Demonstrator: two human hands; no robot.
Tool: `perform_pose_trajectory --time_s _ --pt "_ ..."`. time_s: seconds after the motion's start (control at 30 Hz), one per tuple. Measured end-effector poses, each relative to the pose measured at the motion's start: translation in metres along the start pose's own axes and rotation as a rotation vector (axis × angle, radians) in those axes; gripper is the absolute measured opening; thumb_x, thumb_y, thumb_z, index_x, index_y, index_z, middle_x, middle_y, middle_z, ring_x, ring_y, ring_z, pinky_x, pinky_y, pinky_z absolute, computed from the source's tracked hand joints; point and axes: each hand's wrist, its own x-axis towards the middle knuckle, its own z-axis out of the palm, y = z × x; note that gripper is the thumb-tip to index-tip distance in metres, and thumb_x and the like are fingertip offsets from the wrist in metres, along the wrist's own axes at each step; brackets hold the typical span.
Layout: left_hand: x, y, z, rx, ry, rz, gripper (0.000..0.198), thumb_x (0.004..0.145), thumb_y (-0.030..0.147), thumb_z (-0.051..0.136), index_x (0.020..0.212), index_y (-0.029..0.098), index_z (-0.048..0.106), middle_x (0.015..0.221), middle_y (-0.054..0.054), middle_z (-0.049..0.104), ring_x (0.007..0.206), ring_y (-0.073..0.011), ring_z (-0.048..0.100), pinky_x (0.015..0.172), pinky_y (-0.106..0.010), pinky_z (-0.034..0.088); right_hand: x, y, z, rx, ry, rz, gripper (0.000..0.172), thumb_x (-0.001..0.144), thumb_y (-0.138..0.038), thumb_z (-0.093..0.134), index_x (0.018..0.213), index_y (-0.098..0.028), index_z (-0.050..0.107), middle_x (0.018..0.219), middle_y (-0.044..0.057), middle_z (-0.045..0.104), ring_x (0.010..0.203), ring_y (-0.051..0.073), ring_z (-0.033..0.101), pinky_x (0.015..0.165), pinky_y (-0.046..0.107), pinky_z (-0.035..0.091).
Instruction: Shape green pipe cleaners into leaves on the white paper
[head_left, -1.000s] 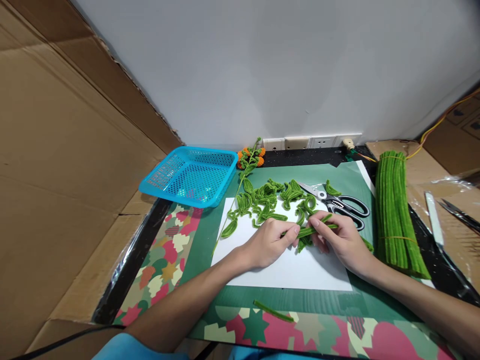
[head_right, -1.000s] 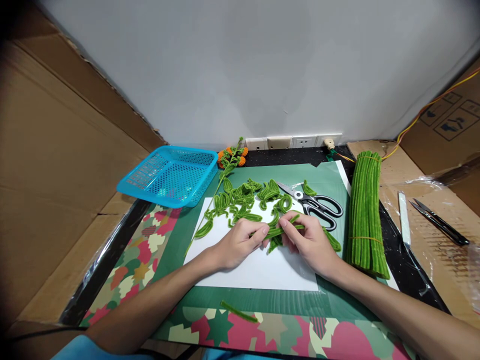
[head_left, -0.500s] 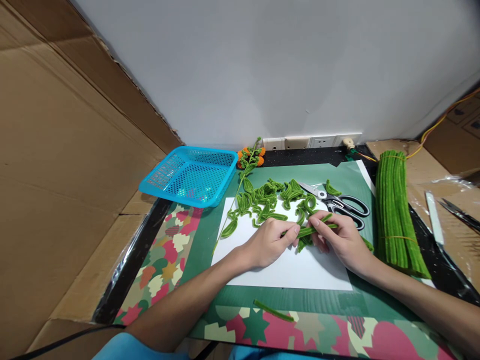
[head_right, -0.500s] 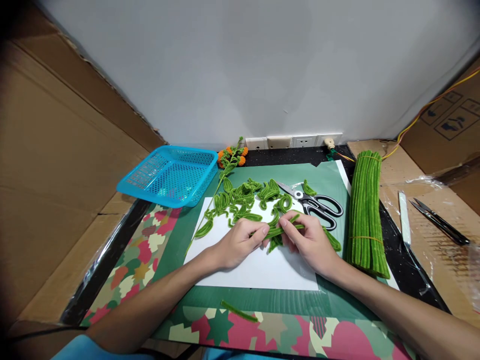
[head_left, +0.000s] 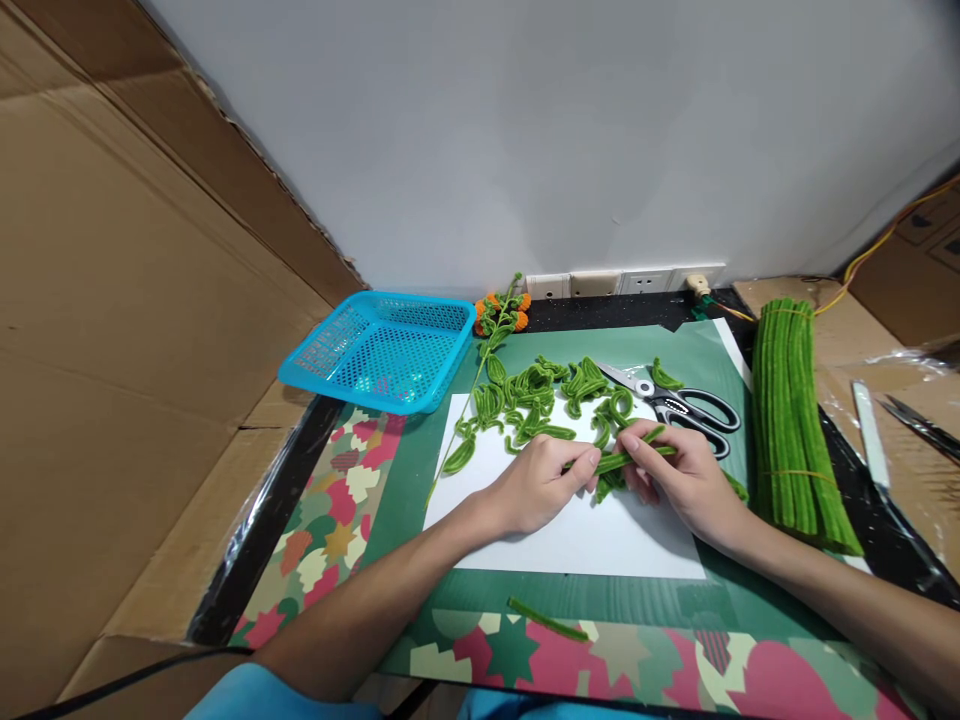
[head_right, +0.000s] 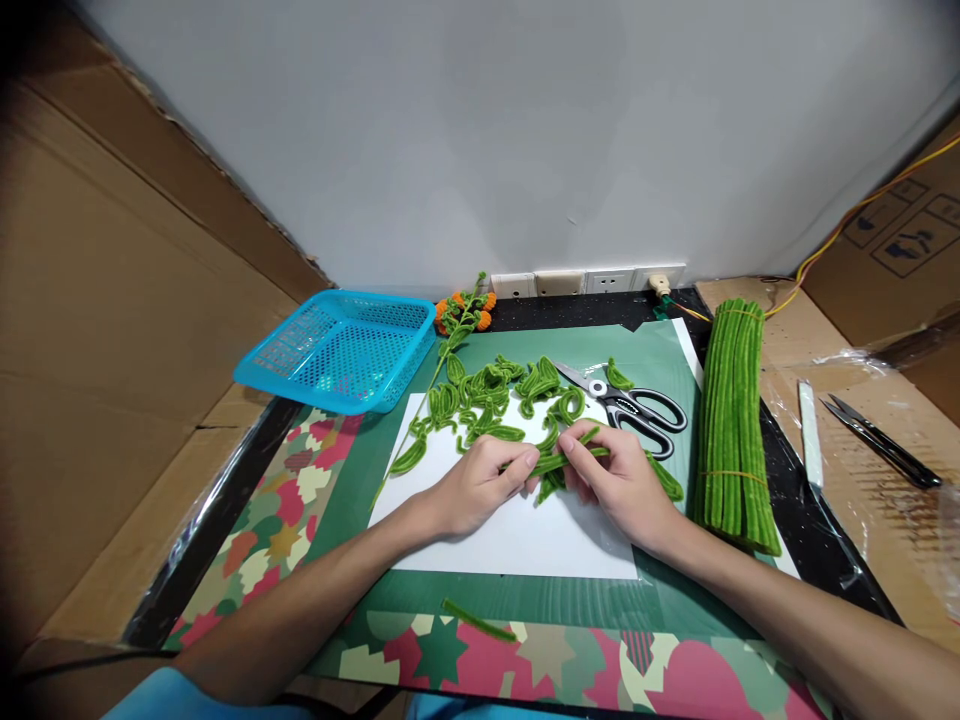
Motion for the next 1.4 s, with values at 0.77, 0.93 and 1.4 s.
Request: perform_pose_trajectory --time_s 0.77,0.93,1.4 --pt "0.0002 -0.0006 0.0013 -0.021 -0.006 0.015 0.051 0.113 0.045 0.039 0.077 0.016 0.063 0.077 -0.001 0.066 0.073 -0.0136 0.057 0.071 -0.026 0.038 -0.0019 -0.0004 -0.0011 -0.034 -0.006 -0.004 0.048 0.098 -0.066 0.067 0.08 -0.021 0.065 0.059 -0.001 0.061 0.046 0.013 0.05 0.045 0.027 0.039" --pt "0.0 -0.0021 0.0014 -0.022 -0.007 0.015 0.051 0.113 0.045 0.039 0.078 0.016 0.063 0.077 0.0 0.067 0.073 -0.0135 0.057 0.071 -0.026 0.037 -0.002 0.0011 -0.0017 -0.027 -0.014 -0.003 0.044 0.101 -0.059 0.067 0.08 -0.02 0.065 0.059 -0.002 0.061 0.046 0.012 0.051 0.046 0.027 0.038" --pt "-0.0001 -0.0022 0.0017 -0.035 0.0 0.02 0.053 0.113 0.045 0.04 0.077 0.016 0.064 0.074 0.0 0.064 0.071 -0.0126 0.055 0.07 -0.026 0.036 -0.0023 0.0028 -0.0017 -0.027 -0.011 -0.038 0.041 0.104 -0.053 0.066 0.081 -0.019 0.065 0.057 -0.003 0.061 0.045 0.011 0.051 0.047 0.025 0.038"
